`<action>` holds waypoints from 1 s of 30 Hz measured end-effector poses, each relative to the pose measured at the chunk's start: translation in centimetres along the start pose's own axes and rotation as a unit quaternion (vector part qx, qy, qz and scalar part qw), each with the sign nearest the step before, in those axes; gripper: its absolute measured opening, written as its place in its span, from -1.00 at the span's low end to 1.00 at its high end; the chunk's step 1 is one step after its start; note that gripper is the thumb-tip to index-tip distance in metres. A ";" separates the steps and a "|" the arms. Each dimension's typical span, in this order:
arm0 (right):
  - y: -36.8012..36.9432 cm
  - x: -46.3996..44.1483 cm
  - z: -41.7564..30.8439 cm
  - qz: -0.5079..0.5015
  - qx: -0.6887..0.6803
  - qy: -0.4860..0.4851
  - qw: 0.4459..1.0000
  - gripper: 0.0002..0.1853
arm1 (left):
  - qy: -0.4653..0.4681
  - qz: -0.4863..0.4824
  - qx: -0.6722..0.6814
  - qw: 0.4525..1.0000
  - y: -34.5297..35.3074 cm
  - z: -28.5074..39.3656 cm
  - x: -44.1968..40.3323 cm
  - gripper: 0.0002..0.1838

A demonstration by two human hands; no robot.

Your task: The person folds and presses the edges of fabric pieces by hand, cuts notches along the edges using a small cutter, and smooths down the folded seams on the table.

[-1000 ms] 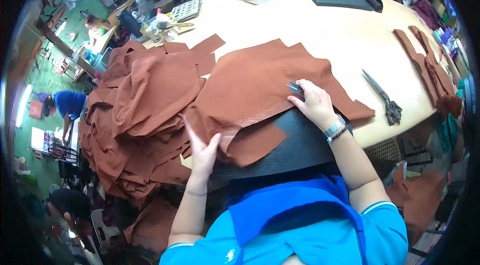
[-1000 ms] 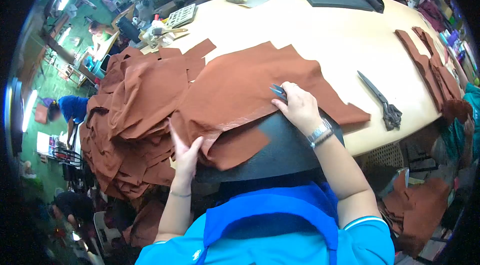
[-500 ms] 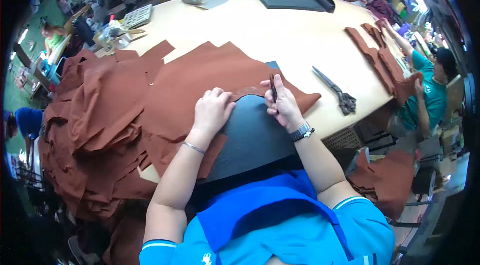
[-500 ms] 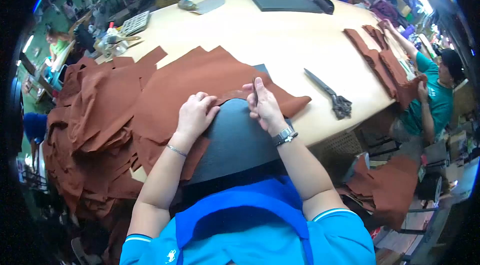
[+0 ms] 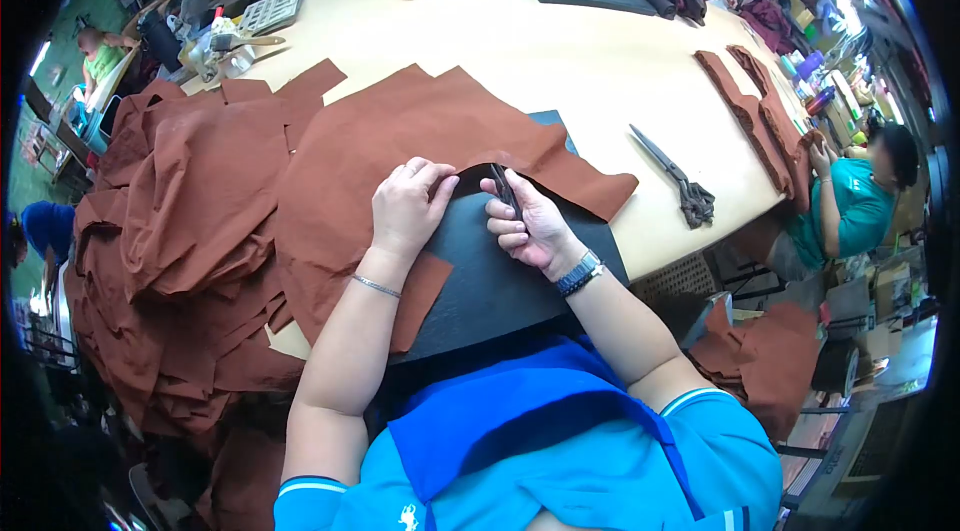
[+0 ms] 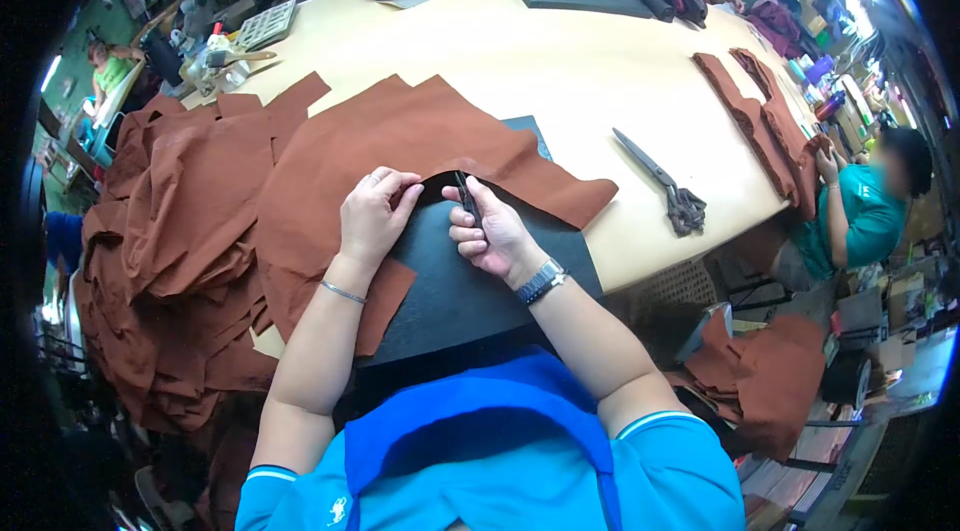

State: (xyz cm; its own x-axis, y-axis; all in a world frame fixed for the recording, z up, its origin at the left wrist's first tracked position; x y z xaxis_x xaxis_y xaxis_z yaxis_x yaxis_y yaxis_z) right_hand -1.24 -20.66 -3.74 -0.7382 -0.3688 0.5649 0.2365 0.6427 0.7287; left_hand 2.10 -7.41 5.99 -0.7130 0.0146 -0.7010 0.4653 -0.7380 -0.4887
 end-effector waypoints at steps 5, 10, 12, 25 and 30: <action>-0.7 -1.1 -0.2 -0.006 -0.018 -0.002 1.000 -0.61 | 0.002 0.006 0.007 1.000 -0.2 0.1 -0.1 -0.91; -0.8 -0.7 -0.2 0.008 -0.019 -0.003 1.000 -0.63 | -0.007 0.007 0.013 1.000 -0.2 -0.1 0.0 -0.92; -0.7 -0.9 -0.7 0.014 -0.015 -0.017 1.000 -0.63 | 0.003 0.007 0.009 1.000 -0.3 0.1 0.0 -0.91; -0.7 -1.3 -0.6 0.000 -0.006 0.005 1.000 -0.59 | 0.008 0.008 0.004 1.000 -0.4 0.0 -0.1 -0.90; -0.2 -0.5 -0.1 0.011 0.021 0.012 1.000 -0.59 | 0.002 0.016 0.005 1.000 -0.7 0.1 -0.2 -0.90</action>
State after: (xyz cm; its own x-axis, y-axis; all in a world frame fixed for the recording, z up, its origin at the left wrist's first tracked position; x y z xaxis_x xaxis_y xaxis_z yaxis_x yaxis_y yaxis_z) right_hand -0.84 -20.69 -4.19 -0.7179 -0.3689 0.5903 0.2264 0.6781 0.6992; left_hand 1.86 -6.93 6.51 -0.6956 -0.0059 -0.7184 0.4821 -0.7452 -0.4607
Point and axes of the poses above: each hand's wrist, its own x-axis away from the middle knuckle, its own y-axis out of the palm, z = x × y, the point moved 10 cm from there along -x, towards the middle knuckle, and after that the axes turned 13 degrees about z, right-handed, at the moved point
